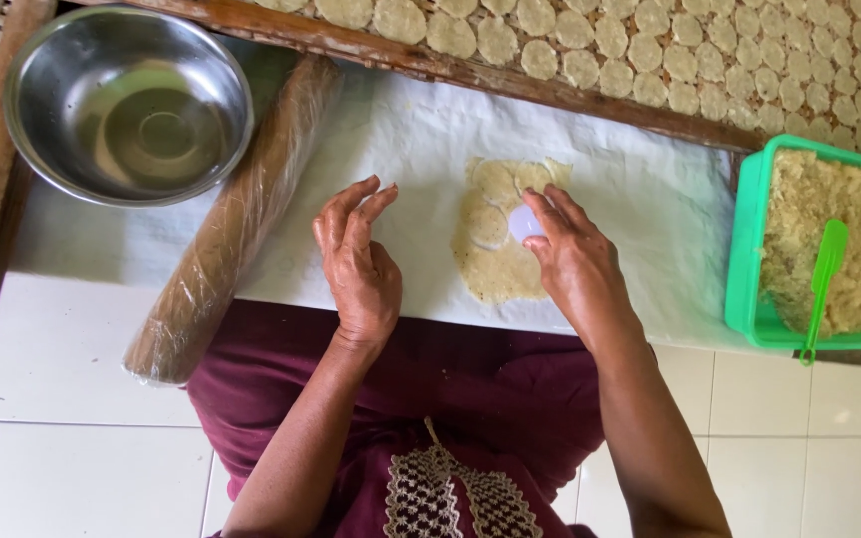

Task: Flattening dough with a rolling pin and using a circular cutter to create round snack pieces on a drying tray.

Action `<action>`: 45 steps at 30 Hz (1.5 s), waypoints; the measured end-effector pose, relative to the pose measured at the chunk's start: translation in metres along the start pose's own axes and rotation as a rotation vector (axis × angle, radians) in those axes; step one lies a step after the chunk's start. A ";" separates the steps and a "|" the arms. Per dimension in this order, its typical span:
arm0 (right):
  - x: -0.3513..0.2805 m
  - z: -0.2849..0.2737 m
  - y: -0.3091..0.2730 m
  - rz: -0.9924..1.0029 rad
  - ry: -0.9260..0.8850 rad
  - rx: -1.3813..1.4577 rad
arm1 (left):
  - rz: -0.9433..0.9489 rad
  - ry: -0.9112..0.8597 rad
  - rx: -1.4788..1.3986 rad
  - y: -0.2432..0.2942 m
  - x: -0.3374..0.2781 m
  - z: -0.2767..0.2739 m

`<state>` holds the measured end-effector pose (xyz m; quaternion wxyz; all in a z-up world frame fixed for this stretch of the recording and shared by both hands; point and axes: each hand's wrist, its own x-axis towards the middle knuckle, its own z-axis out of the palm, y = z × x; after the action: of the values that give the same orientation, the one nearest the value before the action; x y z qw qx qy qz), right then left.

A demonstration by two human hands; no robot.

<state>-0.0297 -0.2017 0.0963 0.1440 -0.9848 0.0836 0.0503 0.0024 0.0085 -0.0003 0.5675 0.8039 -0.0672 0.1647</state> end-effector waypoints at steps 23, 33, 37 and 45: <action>-0.009 0.015 0.019 -0.146 0.107 -0.052 | 0.043 -0.019 0.026 0.002 -0.007 0.000; 0.006 -0.009 0.042 0.124 -0.003 0.286 | 0.083 -0.009 0.064 -0.004 0.002 0.004; -0.013 -0.051 0.057 0.287 0.096 0.179 | 0.063 -0.029 0.064 -0.005 -0.002 0.003; -0.028 -0.043 0.072 0.271 0.122 0.136 | 0.062 -0.015 0.090 -0.007 -0.003 0.006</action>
<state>-0.0671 -0.2781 0.1208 0.1969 -0.9536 0.2277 0.0034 0.0025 0.0048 -0.0097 0.5248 0.8274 -0.0886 0.1790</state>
